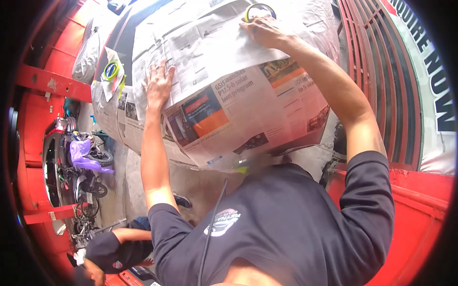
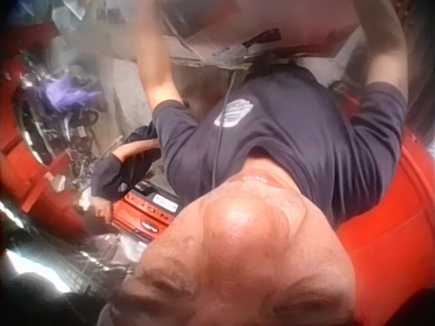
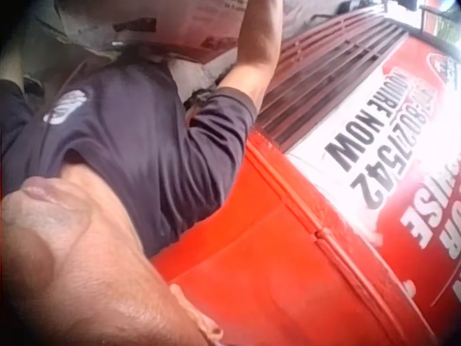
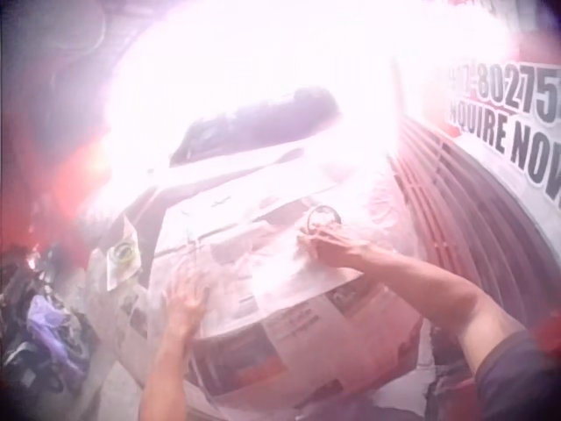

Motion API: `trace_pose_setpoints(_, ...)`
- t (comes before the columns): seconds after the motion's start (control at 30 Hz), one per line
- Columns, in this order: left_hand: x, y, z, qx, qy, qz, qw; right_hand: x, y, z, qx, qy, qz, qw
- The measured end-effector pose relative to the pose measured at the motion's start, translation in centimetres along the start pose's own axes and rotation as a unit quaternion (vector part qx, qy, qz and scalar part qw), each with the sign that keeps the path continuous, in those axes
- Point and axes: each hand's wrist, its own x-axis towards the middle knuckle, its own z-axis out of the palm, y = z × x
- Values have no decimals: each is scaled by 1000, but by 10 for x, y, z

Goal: The person kneels on the floor and applies yellow masking tape to the edges of a car bumper to secure newspaper sheets. They smooth the tape and paper over the surface, then stand up and walk around the vehicle carrying a bucket.

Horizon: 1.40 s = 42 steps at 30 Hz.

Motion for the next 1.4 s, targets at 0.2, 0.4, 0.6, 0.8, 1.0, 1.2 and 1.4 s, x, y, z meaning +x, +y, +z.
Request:
trace_pose_setpoints(0.2, -5, -21, 8, 4, 3, -10, 1000, -25, -3, 6, -46, 19, 3, 999)
trace_pose_setpoints(0.4, -18, 20, -8, 68, 22, 3, 997, -44, -12, -18, -63, -17, -7, 998)
trace_pose_setpoints(0.6, -42, 37, -2, 27, 1, -37, 999, -51, -4, -13, -71, -5, -34, 997)
trace_pose_setpoints(0.8, -32, 28, 10, 25, 7, -21, 999, -54, -4, -14, -52, 41, -37, 997)
trace_pose_setpoints(1.0, -27, 20, 10, 27, 7, -10, 1000, -64, -12, -37, -92, -2, -28, 995)
trace_pose_setpoints(1.2, -25, 18, 11, 85, 37, -14, 996, -67, 11, -16, -84, 22, -15, 996)
trace_pose_setpoints(1.4, -40, 18, 18, 27, 43, -30, 998, -61, 17, -13, -73, 25, -45, 996)
